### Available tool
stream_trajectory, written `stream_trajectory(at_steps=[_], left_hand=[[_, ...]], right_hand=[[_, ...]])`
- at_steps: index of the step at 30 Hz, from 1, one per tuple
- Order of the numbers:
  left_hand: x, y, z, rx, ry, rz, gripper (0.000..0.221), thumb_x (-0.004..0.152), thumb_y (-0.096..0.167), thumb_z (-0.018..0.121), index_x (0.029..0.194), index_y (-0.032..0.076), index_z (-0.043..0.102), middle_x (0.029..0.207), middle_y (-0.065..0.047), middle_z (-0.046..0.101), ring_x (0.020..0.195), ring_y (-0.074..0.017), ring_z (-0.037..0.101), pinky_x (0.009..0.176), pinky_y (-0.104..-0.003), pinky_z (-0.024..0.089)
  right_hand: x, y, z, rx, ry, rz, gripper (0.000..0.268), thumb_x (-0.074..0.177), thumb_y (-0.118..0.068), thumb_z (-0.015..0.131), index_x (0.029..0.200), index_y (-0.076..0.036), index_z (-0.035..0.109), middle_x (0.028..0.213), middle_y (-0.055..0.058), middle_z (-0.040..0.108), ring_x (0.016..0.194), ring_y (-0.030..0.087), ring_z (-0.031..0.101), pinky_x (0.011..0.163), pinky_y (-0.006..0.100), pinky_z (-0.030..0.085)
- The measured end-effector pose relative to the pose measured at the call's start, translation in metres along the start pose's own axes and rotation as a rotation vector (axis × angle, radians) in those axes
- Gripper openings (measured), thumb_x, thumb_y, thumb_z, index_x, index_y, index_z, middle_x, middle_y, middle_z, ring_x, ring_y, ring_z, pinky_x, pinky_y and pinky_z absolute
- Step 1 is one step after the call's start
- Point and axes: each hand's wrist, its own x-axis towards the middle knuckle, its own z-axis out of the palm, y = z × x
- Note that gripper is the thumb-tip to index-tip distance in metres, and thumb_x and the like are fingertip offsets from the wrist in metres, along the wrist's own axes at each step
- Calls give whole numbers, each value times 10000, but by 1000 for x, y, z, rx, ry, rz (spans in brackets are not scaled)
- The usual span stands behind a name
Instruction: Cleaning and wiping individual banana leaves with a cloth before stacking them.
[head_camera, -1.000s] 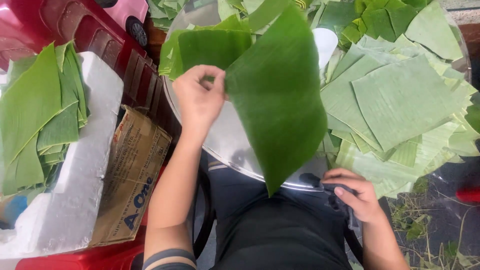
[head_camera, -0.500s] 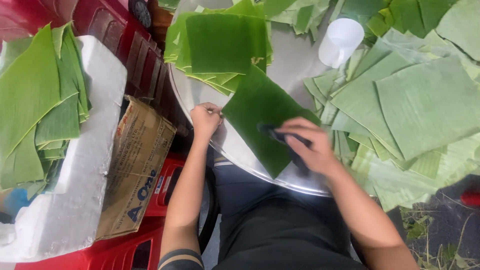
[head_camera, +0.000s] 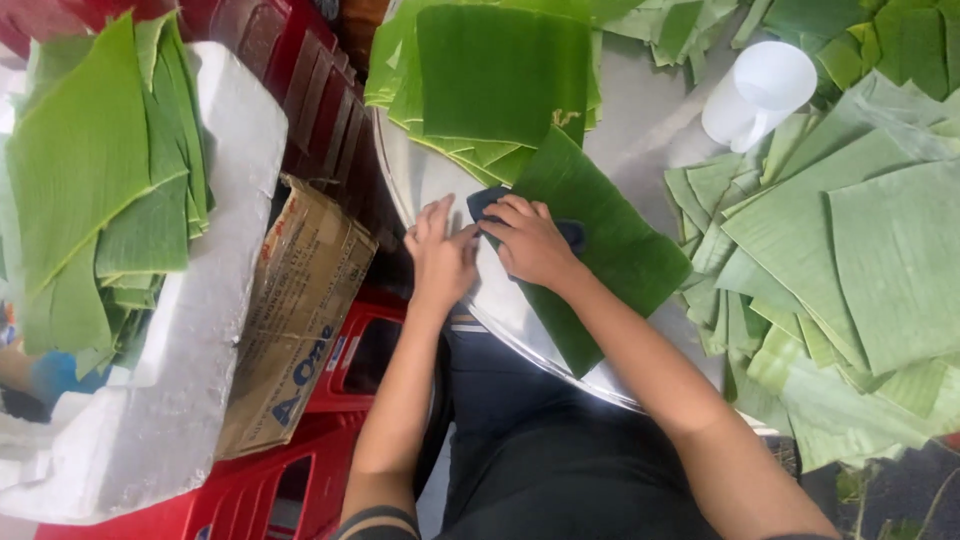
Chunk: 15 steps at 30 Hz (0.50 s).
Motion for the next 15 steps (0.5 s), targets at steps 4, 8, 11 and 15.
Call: stream_trajectory(at_steps=[4,8,11,15], left_hand=[[-2,-8,33,-81,48,3,189,899,121,709,1064,138,799,1476,-107,526,1382,-348,411,1027,-545,334],[-8,-13,44,-90,33,3,229,905,106,686,1100,158,795,1499,-81,510,1397,-334,385,1023,-535,326],[-9,-12,40,-71,33,-13,261,911,100,679,1128,183,797,1534,-105,467,1400,-345,364,1022,-541,324],[-13,-19,51,-92,67,-30,358,964,126,648,1315,166,706,1535,-111,460,1388,-338,384,1032,-553,323]], right_hand=[[-3,12,8,90,116,-39,221,836,-145,594,991,-138,752,1105,6,663,1197,237,553,944,411,411],[-4,17,14,113,171,-43,82,794,-147,620,812,-160,699,944,-51,621,1027,186,562,864,370,408],[-6,11,6,100,180,-63,105,786,-128,625,819,-164,718,931,-49,604,986,189,548,816,361,389],[-15,3,-2,59,190,-56,91,804,-148,622,817,-170,709,949,-59,590,998,183,538,811,363,391]])
